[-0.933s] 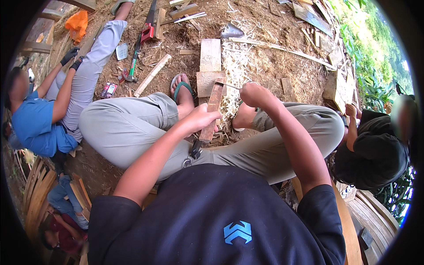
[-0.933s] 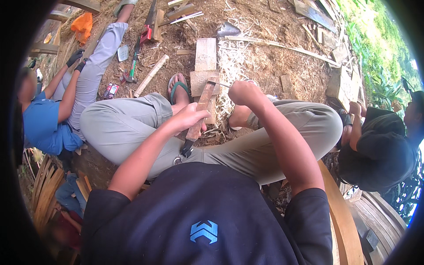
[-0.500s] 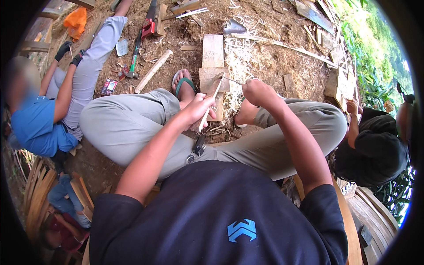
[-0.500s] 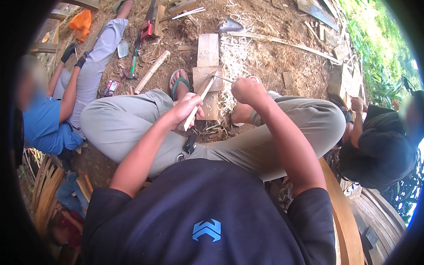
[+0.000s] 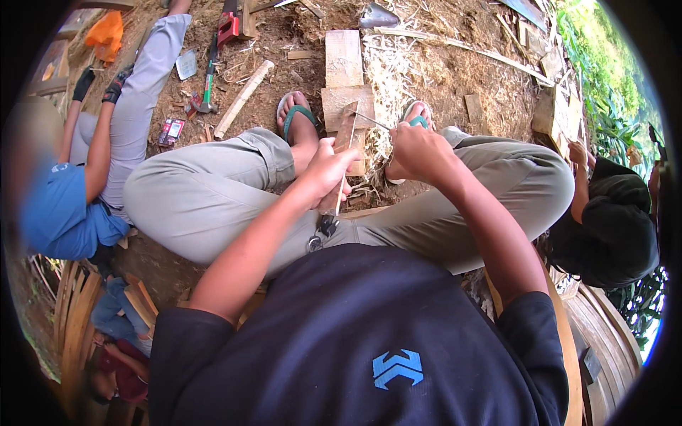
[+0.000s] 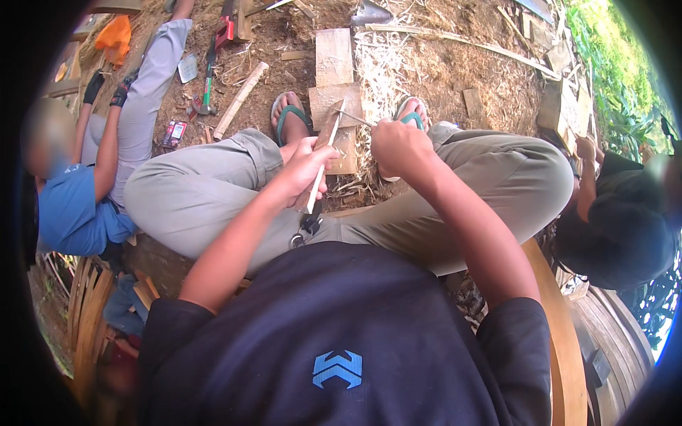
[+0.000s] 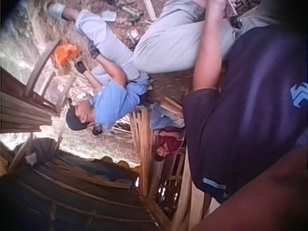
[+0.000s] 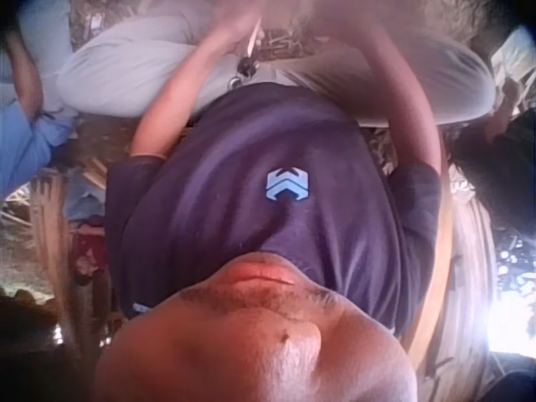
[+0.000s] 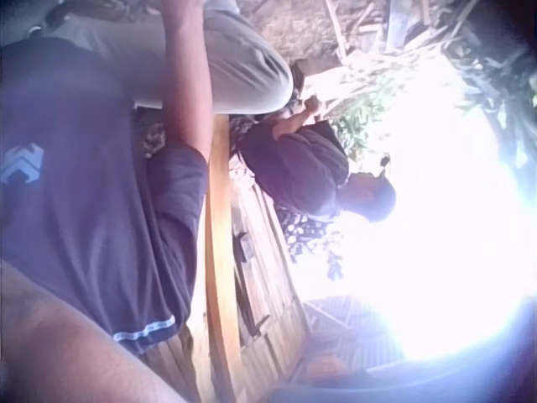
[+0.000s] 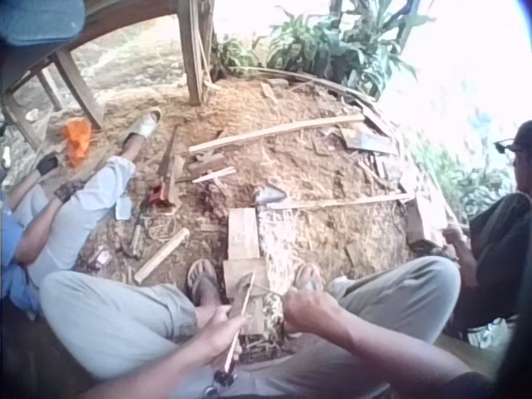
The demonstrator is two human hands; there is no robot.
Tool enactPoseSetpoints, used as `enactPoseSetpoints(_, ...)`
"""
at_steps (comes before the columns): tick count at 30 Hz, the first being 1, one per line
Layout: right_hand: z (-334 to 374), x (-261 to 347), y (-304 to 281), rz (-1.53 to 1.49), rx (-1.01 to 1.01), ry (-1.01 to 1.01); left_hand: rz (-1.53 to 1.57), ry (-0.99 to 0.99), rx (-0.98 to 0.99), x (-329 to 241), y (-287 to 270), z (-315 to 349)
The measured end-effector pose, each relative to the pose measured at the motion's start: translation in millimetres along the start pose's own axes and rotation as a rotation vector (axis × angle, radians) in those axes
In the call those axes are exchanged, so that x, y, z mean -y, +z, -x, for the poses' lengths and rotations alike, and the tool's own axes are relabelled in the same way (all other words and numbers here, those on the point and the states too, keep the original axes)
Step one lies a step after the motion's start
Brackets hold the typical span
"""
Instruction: The person sits on the ground and uses a red hand saw to cut a thin strip of wood held between their legs. After sawing, they inspect the cut piece and place it aside among other wood scraps.
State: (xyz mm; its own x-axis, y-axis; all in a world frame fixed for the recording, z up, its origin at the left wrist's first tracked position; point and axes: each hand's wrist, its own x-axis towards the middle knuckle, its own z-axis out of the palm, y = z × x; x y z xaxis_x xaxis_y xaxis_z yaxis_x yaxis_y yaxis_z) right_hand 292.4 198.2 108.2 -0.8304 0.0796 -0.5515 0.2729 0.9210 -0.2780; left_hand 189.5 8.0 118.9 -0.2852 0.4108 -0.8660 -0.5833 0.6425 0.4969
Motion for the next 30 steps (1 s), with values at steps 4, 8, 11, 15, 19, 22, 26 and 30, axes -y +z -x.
enactPoseSetpoints(4, -1, 15, 0, 0.079, 0.073, 0.086, 0.113, 0.055, -0.002, 7, 10, -10)
enactPoseSetpoints(8, 3, 36, -7, 0.0, 0.05, 0.236, 0.162, 0.069, -0.016, 1, 21, -6)
enactPoseSetpoints(11, 2, 47, -8, 0.012, 0.033, 0.264, 0.183, 0.078, -0.016, 2, 24, -10)
enactPoseSetpoints(15, -7, 51, -11, -0.078, 0.109, 0.35, 0.156, 0.138, -0.048, 18, 25, -28)
enactPoseSetpoints(19, -11, 51, -10, -0.101, 0.082, 0.339, 0.196, 0.142, -0.039, 15, 26, -25)
enactPoseSetpoints(22, -10, 52, -20, -0.113, 0.094, 0.334, 0.176, 0.149, -0.039, 16, 25, -28)
enactPoseSetpoints(26, -14, 51, -15, -0.051, 0.088, 0.329, 0.195, 0.147, -0.015, 12, 27, -27)
enactPoseSetpoints(30, -18, 47, -10, 0.084, 0.058, 0.228, 0.271, 0.107, -0.022, 2, 30, -19)
